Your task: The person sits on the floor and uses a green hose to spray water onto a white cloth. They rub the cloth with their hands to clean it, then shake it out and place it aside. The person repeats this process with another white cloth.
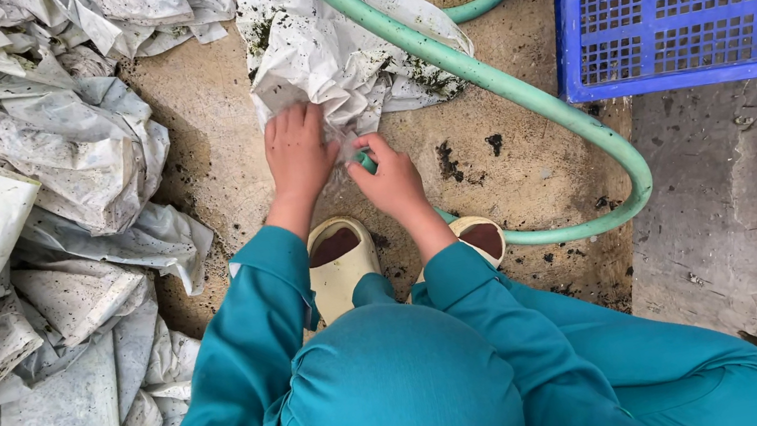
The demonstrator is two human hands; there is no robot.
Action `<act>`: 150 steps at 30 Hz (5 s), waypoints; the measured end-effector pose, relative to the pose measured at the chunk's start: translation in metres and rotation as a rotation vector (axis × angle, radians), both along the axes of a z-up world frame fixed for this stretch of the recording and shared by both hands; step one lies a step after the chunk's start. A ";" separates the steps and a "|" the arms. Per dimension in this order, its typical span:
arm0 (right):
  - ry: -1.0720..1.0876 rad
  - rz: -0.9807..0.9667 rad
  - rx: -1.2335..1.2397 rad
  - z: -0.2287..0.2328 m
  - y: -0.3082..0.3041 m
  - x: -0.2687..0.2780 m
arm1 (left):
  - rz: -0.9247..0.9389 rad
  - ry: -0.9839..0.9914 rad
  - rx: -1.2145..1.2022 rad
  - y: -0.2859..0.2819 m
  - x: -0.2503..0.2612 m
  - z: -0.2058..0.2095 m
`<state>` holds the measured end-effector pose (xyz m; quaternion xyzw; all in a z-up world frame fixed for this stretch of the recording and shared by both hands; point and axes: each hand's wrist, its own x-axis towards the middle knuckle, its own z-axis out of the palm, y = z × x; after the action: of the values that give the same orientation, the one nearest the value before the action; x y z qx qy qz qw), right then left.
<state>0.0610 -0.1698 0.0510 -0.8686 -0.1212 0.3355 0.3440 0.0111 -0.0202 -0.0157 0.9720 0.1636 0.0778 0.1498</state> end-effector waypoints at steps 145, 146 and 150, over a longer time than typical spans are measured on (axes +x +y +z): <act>-0.134 0.392 0.001 0.023 -0.017 0.020 | -0.472 0.181 0.001 -0.031 -0.038 -0.014; -0.330 0.338 0.048 0.000 -0.013 0.022 | -0.547 0.163 -0.010 -0.026 -0.041 -0.008; -0.931 0.252 0.229 -0.004 0.028 0.043 | -0.735 0.009 -0.044 -0.008 -0.049 0.000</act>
<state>0.1044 -0.1422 0.0469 -0.8614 -0.4021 -0.0646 0.3034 -0.0375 -0.0282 -0.0157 0.9628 -0.1941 0.0108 0.1878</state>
